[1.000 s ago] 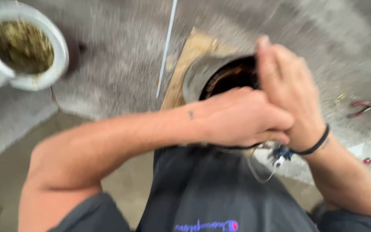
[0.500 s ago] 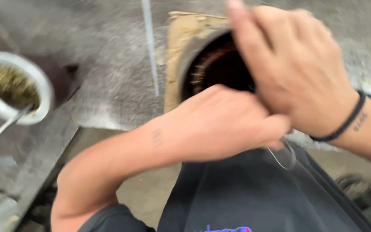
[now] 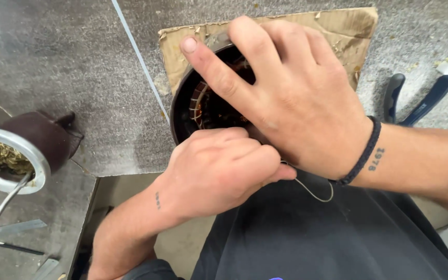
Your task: Lacing and securing the copper windings of an electric motor stator using string
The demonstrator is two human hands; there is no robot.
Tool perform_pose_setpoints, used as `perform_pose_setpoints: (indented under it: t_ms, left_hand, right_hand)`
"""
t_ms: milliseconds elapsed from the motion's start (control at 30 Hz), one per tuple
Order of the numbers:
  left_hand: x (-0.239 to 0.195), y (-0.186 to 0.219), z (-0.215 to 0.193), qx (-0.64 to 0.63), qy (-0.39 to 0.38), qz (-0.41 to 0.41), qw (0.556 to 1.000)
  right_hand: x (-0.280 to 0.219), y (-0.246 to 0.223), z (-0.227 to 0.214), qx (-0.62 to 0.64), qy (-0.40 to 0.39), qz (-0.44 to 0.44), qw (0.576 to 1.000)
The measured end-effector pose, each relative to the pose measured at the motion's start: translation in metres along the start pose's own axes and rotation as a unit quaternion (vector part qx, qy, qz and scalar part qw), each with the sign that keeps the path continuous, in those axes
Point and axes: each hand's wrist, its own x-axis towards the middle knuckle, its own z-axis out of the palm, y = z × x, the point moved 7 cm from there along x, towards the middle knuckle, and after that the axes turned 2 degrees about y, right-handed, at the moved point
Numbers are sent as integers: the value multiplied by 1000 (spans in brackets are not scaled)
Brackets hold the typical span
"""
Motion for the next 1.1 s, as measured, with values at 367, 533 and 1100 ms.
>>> perform_pose_setpoints:
  t_ms: [367, 533, 1100]
  left_hand:
    - [1, -4, 16, 79, -86, -25, 993]
    - [1, 1, 8, -17, -45, -114, 992]
    - [44, 26, 19, -177, 73, -104, 976]
  right_hand:
    - [-10, 0, -8, 13, 48, 37, 998]
    - [-37, -4, -18, 7, 95, 56, 994]
    - [-79, 16, -25, 85, 109, 162, 977]
